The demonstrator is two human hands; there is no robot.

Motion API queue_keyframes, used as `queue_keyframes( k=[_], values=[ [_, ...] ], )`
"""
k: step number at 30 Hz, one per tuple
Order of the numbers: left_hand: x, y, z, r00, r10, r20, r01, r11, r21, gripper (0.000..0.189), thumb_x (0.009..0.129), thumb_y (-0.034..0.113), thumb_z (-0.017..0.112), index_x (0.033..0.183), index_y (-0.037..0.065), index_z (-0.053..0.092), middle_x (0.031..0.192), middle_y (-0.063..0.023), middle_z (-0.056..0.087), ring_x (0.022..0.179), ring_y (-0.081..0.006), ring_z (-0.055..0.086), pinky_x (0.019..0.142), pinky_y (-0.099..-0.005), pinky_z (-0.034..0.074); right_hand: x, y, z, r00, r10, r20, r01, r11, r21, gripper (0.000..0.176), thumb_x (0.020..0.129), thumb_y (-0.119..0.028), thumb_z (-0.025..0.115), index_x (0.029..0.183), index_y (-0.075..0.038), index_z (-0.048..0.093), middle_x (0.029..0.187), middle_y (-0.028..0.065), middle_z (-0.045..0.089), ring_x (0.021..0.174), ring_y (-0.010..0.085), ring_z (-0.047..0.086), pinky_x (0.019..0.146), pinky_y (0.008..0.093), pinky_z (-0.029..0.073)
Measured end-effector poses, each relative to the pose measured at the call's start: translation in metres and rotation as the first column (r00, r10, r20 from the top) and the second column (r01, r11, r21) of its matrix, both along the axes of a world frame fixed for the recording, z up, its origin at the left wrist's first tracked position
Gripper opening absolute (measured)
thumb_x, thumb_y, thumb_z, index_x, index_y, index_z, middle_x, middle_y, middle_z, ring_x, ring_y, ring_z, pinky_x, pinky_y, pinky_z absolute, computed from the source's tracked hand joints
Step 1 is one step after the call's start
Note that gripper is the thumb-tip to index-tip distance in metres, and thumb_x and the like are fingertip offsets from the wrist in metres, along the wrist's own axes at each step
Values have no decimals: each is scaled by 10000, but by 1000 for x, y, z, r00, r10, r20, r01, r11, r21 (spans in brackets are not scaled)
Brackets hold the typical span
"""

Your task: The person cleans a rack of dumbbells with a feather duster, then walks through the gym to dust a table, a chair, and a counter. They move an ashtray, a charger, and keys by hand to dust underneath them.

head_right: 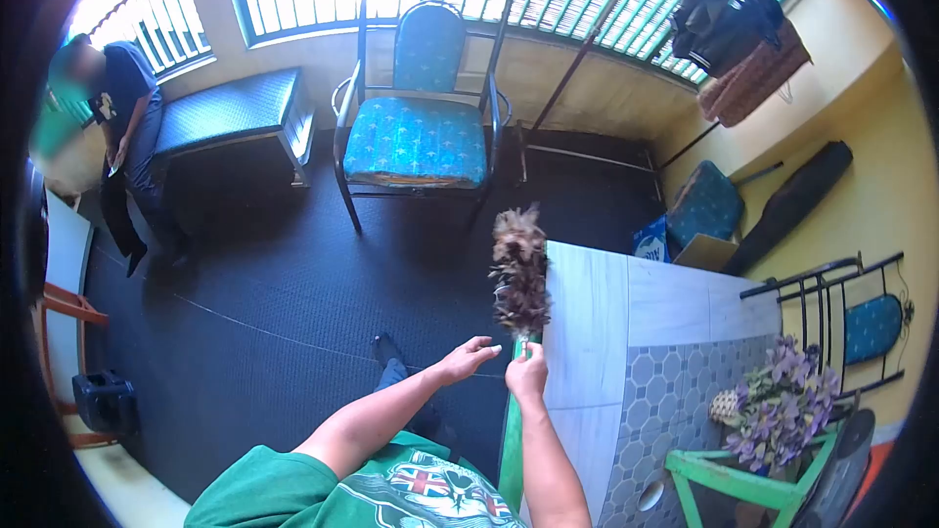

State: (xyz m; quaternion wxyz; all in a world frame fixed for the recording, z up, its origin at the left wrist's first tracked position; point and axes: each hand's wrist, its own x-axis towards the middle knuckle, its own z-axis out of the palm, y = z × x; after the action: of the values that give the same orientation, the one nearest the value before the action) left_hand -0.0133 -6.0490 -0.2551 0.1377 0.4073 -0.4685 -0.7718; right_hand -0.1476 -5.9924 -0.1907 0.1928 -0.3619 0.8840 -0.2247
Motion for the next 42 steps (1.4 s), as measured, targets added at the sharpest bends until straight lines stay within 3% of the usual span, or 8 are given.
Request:
queue_keyframes(
  k=[6,8,21,27,31,34,38,42],
  values=[
    [48,-70,25,992,9,129,-24,993,115,791,868,537,571,1393,-12,350,1341,-212,474,1255,-286,455,1027,-350,373,-30,-71,-33,993,-120,-5,117,977,-177,254,874,-53,509,1118,-5,556,814,156,627,632,247,618,580,384,498],
    [62,-95,9,984,17,175,-24,999,42,788,867,529,577,1393,-11,350,1338,-219,475,1253,-291,457,1035,-352,366,-7,-103,23,607,-336,720,449,893,38,192,881,-30,479,1068,-23,520,681,53,517,480,128,473,376,282,377],
    [73,-253,21,960,149,237,-170,983,73,772,855,474,634,1369,-39,370,1162,-144,586,1076,-192,548,933,-293,425,29,-250,-31,361,-205,910,534,845,-22,436,943,-87,465,1362,-201,429,695,19,497,473,79,439,362,223,360],
    [52,-328,6,921,155,356,-186,981,53,679,859,442,643,1349,24,429,1062,-47,571,916,-124,507,796,-263,431,-11,-335,-107,166,-482,860,430,820,377,176,904,-39,360,877,-126,509,573,9,412,401,96,369,332,244,274],
    [43,-389,1,910,128,395,-155,987,39,731,860,445,645,1353,-32,395,1086,-112,613,987,-159,559,858,-271,441,-25,-383,-85,330,-353,876,474,864,170,265,972,-200,461,1206,-134,566,555,-21,415,390,61,367,319,240,293],
    [31,-435,-3,913,181,365,-198,980,8,734,867,433,640,1353,-51,379,1109,-133,609,1038,-166,556,902,-283,430,-28,-401,-95,827,-7,562,166,958,-232,322,954,-117,495,1269,-80,554,598,-25,469,480,43,449,421,242,398],
    [14,-480,8,904,280,324,-299,954,9,698,881,406,635,1355,-39,383,1139,-141,602,1085,-171,545,943,-290,411,-34,-428,-65,924,77,374,-40,994,-106,339,894,-89,525,1218,4,563,1137,232,613,1060,383,590,897,392,473],
    [5,-504,17,909,286,304,-316,947,56,646,877,410,637,1337,7,431,1080,-76,593,970,-142,519,820,-274,423,-45,-488,-56,957,132,259,-72,971,-230,326,897,-70,506,1209,-1,571,1088,242,626,1019,384,608,870,398,496]
  ],
)
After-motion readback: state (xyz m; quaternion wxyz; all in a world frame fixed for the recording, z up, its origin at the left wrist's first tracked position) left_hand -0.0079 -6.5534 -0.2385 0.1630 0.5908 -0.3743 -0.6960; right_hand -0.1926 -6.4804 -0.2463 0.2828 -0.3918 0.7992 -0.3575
